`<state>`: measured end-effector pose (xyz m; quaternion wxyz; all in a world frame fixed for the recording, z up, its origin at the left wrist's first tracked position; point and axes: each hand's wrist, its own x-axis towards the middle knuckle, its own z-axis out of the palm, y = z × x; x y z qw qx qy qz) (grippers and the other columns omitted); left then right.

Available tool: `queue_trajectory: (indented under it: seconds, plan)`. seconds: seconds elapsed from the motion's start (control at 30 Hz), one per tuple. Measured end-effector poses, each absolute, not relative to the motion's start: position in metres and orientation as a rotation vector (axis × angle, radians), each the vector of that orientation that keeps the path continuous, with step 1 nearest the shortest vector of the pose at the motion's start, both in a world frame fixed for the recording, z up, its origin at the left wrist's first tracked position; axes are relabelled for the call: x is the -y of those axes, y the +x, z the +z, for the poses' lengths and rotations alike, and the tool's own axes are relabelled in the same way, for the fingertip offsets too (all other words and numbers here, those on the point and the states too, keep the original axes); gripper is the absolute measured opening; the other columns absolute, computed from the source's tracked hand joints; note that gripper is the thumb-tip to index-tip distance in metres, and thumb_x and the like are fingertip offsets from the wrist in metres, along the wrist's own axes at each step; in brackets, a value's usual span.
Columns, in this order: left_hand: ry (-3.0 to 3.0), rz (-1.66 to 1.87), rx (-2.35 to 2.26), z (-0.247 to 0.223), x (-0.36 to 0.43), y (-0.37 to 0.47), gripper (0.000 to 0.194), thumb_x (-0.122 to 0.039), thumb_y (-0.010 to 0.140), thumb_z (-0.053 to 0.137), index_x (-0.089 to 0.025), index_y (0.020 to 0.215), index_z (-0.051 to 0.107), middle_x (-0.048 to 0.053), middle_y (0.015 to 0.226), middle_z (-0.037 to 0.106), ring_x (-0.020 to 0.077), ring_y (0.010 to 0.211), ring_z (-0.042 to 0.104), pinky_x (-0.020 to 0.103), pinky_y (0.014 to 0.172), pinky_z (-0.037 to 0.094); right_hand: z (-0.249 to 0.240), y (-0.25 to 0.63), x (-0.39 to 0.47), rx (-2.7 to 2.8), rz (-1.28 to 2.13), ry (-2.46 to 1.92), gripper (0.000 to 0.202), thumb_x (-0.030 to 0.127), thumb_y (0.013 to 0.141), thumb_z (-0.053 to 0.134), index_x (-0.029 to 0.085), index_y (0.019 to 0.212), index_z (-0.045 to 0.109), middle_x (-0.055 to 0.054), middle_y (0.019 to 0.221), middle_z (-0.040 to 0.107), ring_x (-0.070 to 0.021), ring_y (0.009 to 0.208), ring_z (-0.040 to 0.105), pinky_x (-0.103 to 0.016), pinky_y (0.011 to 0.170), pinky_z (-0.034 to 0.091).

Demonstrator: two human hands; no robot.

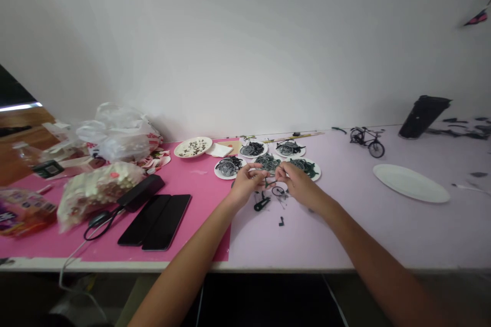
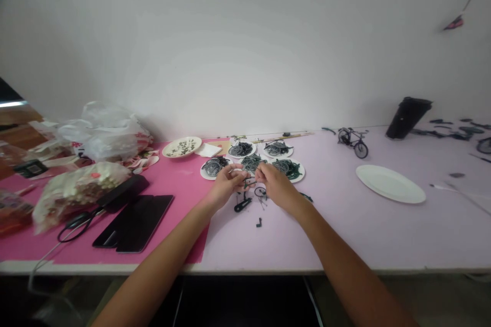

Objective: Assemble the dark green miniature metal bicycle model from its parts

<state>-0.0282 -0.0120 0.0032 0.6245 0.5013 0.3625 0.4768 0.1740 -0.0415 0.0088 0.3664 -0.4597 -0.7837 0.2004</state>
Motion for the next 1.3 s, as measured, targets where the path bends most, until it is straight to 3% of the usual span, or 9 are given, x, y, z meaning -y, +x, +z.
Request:
queue_trajectory:
  seconds: [0.3, 0.77, 1.03, 1.3]
  plan:
    - [1.124, 1.107, -0.834, 0.0004, 0.0099, -0.0269, 0.060, -0.040, 0.067, 0.096, -0.019, 0.107, 0.057, 0.000, 0.081, 0.069, 0.0112, 0.061, 0.066, 0.034, 0.066, 0.065, 0.0108, 0.1694, 0.0475, 2.138, 0.324, -1.321, 0.030, -0.004, 0.073, 0.038, 0.024, 0.085, 0.038, 0.000, 0.085, 0.048, -0.0188, 0.075, 0.045, -0.029, 0.064, 0.028]
    - [1.110, 1.102, -0.810, 0.0019, 0.0094, -0.0280, 0.063, -0.040, 0.067, 0.096, -0.018, 0.109, 0.055, 0.003, 0.088, 0.073, 0.0140, 0.064, 0.070, 0.032, 0.065, 0.063, 0.0092, 0.1656, 0.0494, 2.147, 0.201, -1.319, 0.031, -0.005, 0.075, 0.039, 0.024, 0.085, 0.038, -0.001, 0.087, 0.048, -0.0180, 0.072, 0.043, -0.028, 0.059, 0.025]
    - [1.118, 1.130, -0.775, 0.0016, 0.0105, -0.0294, 0.071, -0.043, 0.063, 0.098, -0.019, 0.113, 0.054, 0.004, 0.092, 0.075, 0.0116, 0.062, 0.066, 0.034, 0.068, 0.063, 0.0068, 0.1662, 0.0463, 2.009, 0.421, -1.149, 0.029, 0.000, 0.069, 0.039, 0.025, 0.084, 0.037, 0.000, 0.082, 0.047, -0.0196, 0.076, 0.045, -0.030, 0.067, 0.033]
    - [1.142, 1.134, -0.805, 0.0046, 0.0100, -0.0296, 0.062, -0.041, 0.067, 0.096, -0.018, 0.107, 0.055, 0.002, 0.087, 0.074, 0.0099, 0.058, 0.064, 0.036, 0.069, 0.065, 0.0101, 0.1684, 0.0464, 1.943, 0.532, -1.120, 0.024, 0.004, 0.076, 0.039, 0.026, 0.084, 0.034, 0.000, 0.083, 0.045, -0.0208, 0.078, 0.043, -0.032, 0.071, 0.034]
